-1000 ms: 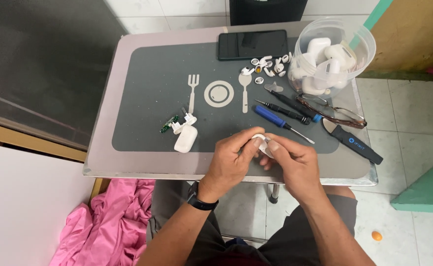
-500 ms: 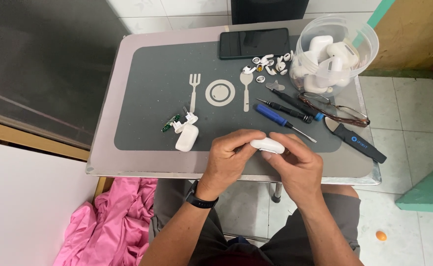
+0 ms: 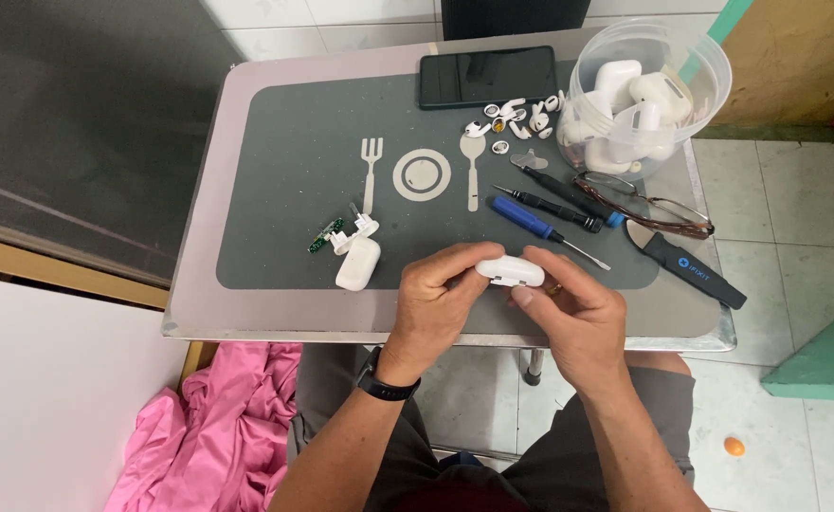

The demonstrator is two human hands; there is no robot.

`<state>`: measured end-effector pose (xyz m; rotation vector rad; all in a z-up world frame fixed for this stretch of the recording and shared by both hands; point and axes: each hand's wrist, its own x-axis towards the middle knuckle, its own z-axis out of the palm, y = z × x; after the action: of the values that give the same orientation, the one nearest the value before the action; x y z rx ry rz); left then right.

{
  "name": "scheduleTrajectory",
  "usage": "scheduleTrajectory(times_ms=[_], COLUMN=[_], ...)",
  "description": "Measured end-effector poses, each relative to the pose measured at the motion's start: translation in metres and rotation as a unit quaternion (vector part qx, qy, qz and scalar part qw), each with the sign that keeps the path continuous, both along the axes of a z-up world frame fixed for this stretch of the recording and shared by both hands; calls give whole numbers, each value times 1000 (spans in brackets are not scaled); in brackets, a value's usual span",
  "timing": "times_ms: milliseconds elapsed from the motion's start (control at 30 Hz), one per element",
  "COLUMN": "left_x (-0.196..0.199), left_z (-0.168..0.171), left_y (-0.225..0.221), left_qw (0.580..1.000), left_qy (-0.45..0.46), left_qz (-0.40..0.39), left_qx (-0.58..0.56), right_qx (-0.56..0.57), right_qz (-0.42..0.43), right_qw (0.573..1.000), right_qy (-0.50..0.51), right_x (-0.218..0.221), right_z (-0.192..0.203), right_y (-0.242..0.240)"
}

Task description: Disassembling and inspecting the internal components of earbud charging cases on a repair mat.

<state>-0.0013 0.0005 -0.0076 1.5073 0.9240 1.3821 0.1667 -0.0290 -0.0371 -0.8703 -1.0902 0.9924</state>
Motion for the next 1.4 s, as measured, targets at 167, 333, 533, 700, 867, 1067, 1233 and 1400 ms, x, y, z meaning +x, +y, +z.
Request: scheduleTrajectory(times_ms=[167, 333, 533, 700, 867, 1067, 1233, 1400], left_x=[-1, -2, -1, 0, 7, 7, 2, 0], left_z=[0, -3, -1, -3, -7, -7, -5, 0], left_y=[0, 1, 0, 0, -4, -23, -25, -30], left_qw=[1000, 1000, 1000, 999, 994, 928, 905, 893], left_qy=[6, 7, 23, 29, 87, 260, 327, 360], left_qz=[-1, 0, 12, 20, 50, 117, 123, 134], left_qx=[-9, -11, -16, -13, 35, 241, 242, 234], right_qx=[-10, -28, -40, -37, -54, -105, -334, -324], right_qz=[-6, -15, -21, -14, -52, -54, -44, -52], right_qw=[1000, 999, 999, 999, 996, 985, 930, 933], right_qy=[-6, -4, 3, 25, 45, -126, -149, -149], right_x=[1, -1, -3, -2, 2, 8, -2, 0], right_z=[-5, 1, 6, 0, -13, 13, 70, 66], right_y=[1, 0, -1, 0, 3, -12, -23, -20])
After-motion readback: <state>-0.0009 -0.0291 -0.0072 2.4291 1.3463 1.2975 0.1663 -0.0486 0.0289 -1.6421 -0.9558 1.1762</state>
